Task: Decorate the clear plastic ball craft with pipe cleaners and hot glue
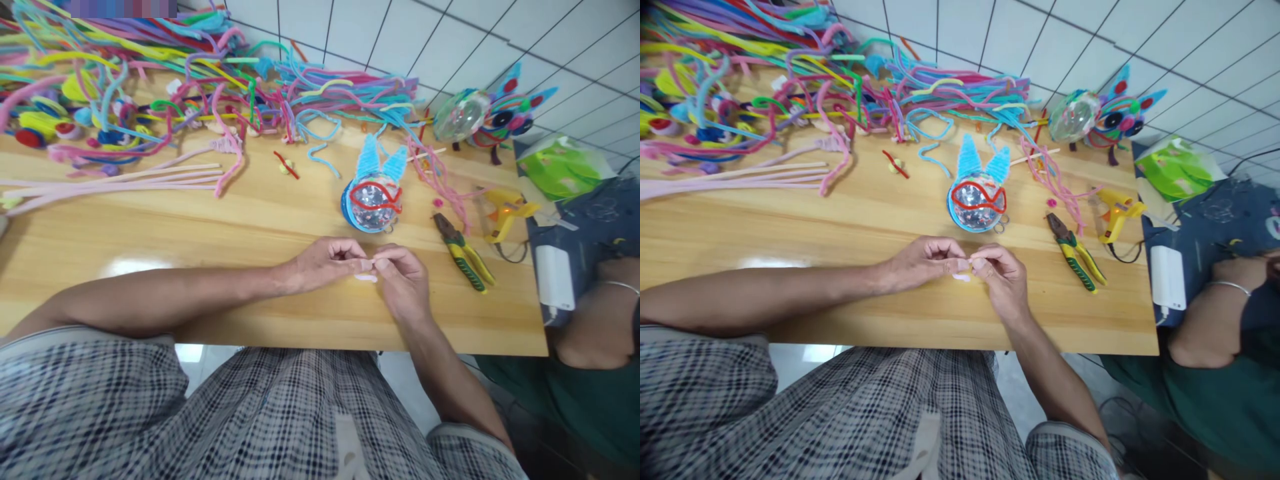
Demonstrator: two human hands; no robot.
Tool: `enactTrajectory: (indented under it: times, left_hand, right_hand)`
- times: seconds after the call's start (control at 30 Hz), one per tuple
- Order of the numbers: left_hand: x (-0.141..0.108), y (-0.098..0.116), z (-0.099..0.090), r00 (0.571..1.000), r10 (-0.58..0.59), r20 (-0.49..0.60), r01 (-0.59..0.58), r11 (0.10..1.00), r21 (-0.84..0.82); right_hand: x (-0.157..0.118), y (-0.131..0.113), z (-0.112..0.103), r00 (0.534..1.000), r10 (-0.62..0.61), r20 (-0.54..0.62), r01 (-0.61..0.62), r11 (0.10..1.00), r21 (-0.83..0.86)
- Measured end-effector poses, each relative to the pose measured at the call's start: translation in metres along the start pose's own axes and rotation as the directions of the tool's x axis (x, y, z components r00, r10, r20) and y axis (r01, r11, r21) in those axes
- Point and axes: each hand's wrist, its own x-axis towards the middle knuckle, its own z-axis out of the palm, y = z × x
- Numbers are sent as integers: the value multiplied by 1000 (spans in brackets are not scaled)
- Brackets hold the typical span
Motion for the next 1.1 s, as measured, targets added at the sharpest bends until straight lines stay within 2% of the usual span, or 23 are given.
enactTrajectory:
  times: [0.33,0.43,0.63,0.77,0.87,1.1]
  left_hand:
    - [-5,-5,0,997,56,-62,-44,981,186]
    - [-5,-1,1,998,65,-26,-58,977,204]
    - [-4,6,1,984,156,83,-175,925,338]
    - [-5,5,2,993,118,33,-122,935,333]
    - [-5,5,3,995,97,30,-102,933,344]
    - [-6,6,1,992,123,43,-130,949,287]
  right_hand:
    - [3,1,1,997,46,-60,-46,999,9]
    - [3,1,1,996,41,-79,-41,999,-2]
    - [4,-3,3,998,18,-57,-17,1000,23]
    - [4,-4,3,996,-7,-93,14,998,69]
    - [2,-3,2,999,0,-49,4,996,85]
    - [0,-3,0,999,39,33,-37,998,-45]
